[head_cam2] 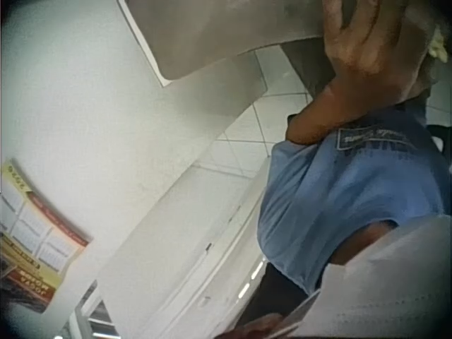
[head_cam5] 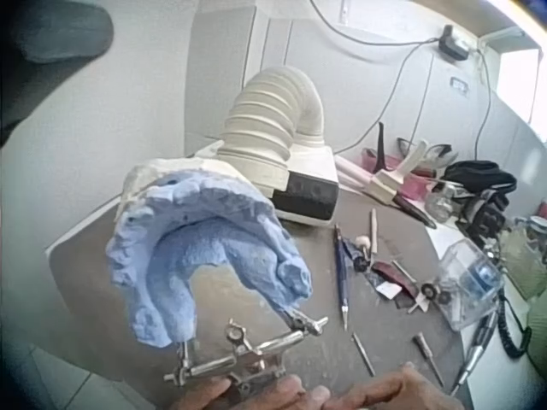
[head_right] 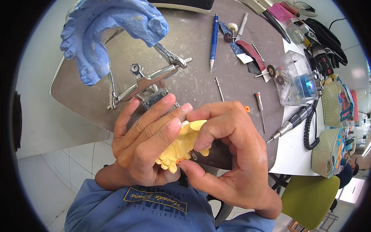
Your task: Manipulating and refining a dental model using small tools on a laboratory workbench.
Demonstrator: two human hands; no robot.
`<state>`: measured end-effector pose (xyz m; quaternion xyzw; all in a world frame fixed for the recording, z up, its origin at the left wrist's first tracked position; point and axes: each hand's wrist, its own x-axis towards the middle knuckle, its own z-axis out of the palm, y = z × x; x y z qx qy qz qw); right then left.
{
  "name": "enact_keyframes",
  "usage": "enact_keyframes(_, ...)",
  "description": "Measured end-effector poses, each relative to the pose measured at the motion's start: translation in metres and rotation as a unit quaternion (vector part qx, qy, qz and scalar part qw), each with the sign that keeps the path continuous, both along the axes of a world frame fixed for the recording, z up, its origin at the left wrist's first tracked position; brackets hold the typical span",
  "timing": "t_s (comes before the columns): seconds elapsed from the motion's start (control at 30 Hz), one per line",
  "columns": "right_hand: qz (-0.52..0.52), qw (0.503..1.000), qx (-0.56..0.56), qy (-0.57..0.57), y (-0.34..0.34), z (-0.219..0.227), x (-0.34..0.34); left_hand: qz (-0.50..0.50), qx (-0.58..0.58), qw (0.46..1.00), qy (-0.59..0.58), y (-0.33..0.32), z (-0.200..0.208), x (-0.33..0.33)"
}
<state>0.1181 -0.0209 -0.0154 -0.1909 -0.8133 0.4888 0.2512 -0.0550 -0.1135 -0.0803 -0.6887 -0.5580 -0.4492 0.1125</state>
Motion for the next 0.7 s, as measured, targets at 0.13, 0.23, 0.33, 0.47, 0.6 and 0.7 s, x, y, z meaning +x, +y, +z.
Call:
enact_keyframes(0.13, 0.005, 1.000, 0.005, 0.003, 0.0031, -0.0008, 0.0000, -0.001, -0.005, 1.000, 0.000, -0.0014, 0.0016, -0.0004)
enact_keyframes(0.23, 0.020, 0.998, 0.059, -0.004, 0.0046, -0.0004, 0.0000, 0.000, -0.003, 1.000, 0.005, -0.0021, 0.0010, -0.0005)
enact_keyframes(0.33, 0.004, 0.999, 0.049, -0.003, 0.0047, -0.0025, 0.0006, 0.004, -0.003, 1.000, 0.006, -0.0002, -0.0004, 0.0013)
enact_keyframes(0.47, -0.001, 0.996, 0.087, -0.018, 0.0025, -0.0005, -0.0011, 0.006, 0.003, 1.000, 0.007, 0.0000, -0.0003, 0.0009)
enact_keyframes(0.6, -0.021, 0.994, 0.097, -0.051, -0.0008, 0.0033, -0.0033, 0.010, 0.010, 1.000, 0.008, 0.0007, -0.0015, -0.0001)
enact_keyframes(0.7, -0.030, 0.990, 0.130, -0.055, -0.0041, 0.0072, -0.0066, 0.003, 0.020, 1.000, 0.006, 0.0016, -0.0019, -0.0009)
